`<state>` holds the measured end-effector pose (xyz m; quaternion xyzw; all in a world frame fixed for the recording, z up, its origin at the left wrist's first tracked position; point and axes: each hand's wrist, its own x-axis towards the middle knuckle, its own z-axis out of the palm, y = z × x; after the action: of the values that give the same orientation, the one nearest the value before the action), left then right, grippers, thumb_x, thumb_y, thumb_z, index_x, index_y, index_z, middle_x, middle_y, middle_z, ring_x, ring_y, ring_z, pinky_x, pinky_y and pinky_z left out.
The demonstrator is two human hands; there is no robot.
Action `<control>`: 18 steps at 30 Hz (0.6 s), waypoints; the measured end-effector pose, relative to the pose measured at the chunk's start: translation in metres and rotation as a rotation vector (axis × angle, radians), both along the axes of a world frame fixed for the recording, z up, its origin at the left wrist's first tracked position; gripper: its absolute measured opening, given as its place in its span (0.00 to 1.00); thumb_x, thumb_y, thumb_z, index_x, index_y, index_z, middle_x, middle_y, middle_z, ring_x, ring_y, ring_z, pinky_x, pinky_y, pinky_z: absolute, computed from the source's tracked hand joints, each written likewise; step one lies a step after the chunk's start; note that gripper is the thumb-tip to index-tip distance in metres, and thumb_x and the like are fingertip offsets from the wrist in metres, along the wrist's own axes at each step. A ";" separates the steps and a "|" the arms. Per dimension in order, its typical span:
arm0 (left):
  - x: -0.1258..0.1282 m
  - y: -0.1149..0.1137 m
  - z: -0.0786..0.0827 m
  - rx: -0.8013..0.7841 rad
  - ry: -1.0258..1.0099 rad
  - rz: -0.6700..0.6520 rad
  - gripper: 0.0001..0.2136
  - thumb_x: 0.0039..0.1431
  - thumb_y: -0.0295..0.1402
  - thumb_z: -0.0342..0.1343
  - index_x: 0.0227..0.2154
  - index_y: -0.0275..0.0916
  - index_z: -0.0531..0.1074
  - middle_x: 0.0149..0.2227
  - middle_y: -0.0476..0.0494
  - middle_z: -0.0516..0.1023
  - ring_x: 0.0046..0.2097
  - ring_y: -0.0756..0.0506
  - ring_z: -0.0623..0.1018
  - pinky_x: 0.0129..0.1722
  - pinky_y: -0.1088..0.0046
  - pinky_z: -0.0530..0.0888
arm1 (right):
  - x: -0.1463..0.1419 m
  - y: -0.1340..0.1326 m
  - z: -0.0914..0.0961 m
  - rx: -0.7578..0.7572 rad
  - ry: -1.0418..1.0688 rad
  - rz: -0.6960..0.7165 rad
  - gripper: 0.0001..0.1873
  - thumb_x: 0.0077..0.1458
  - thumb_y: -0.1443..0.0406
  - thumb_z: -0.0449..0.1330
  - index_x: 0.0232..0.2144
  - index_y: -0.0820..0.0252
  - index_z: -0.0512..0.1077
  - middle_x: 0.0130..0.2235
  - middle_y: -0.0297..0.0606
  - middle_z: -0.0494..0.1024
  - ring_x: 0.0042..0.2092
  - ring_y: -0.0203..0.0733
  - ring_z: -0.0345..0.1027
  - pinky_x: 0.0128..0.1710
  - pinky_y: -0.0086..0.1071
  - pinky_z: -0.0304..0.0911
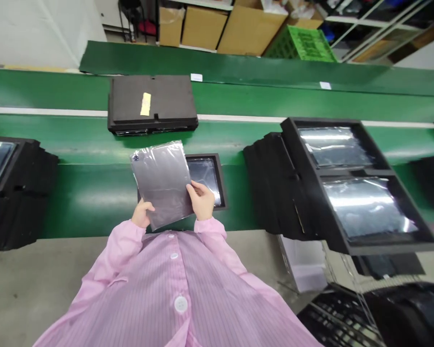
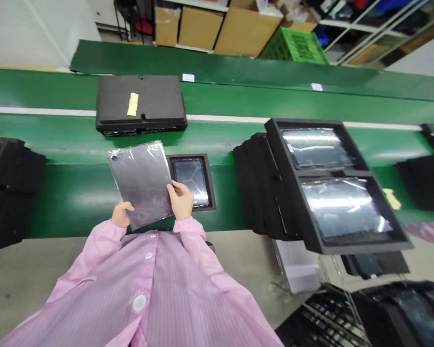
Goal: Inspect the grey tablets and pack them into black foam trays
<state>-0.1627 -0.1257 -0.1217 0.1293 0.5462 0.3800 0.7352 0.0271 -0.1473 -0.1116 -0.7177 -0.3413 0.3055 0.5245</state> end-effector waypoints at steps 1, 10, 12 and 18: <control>0.002 -0.002 0.006 0.008 -0.028 -0.014 0.19 0.24 0.23 0.53 0.29 0.38 0.69 0.23 0.52 0.75 0.26 0.47 0.74 0.27 0.70 0.71 | -0.001 -0.002 0.005 0.078 -0.060 -0.078 0.17 0.51 0.54 0.64 0.35 0.63 0.79 0.38 0.46 0.83 0.40 0.44 0.78 0.46 0.40 0.73; 0.004 -0.002 0.045 0.076 -0.151 -0.109 0.17 0.24 0.23 0.52 0.26 0.37 0.68 0.21 0.52 0.73 0.24 0.49 0.72 0.23 0.74 0.66 | -0.019 -0.016 0.067 0.429 -0.603 -0.015 0.05 0.54 0.69 0.64 0.29 0.54 0.78 0.33 0.38 0.83 0.38 0.43 0.78 0.44 0.42 0.74; 0.006 -0.001 0.052 0.129 -0.161 -0.148 0.18 0.25 0.23 0.52 0.27 0.37 0.70 0.23 0.51 0.75 0.25 0.48 0.72 0.24 0.74 0.66 | -0.032 -0.019 0.079 0.432 -0.553 0.105 0.06 0.54 0.69 0.63 0.29 0.53 0.78 0.33 0.38 0.83 0.39 0.44 0.78 0.44 0.42 0.75; 0.009 0.007 0.065 0.300 -0.109 -0.258 0.11 0.29 0.23 0.56 0.22 0.37 0.69 0.20 0.53 0.71 0.24 0.52 0.67 0.24 0.76 0.63 | -0.071 -0.036 0.093 0.501 -0.137 0.780 0.07 0.56 0.70 0.62 0.29 0.55 0.78 0.33 0.36 0.84 0.39 0.40 0.80 0.43 0.34 0.75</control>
<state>-0.1538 -0.1187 -0.0569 0.2854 0.4217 0.3665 0.7788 -0.0437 -0.1829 -0.0190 -0.4056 -0.6827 0.3401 0.5037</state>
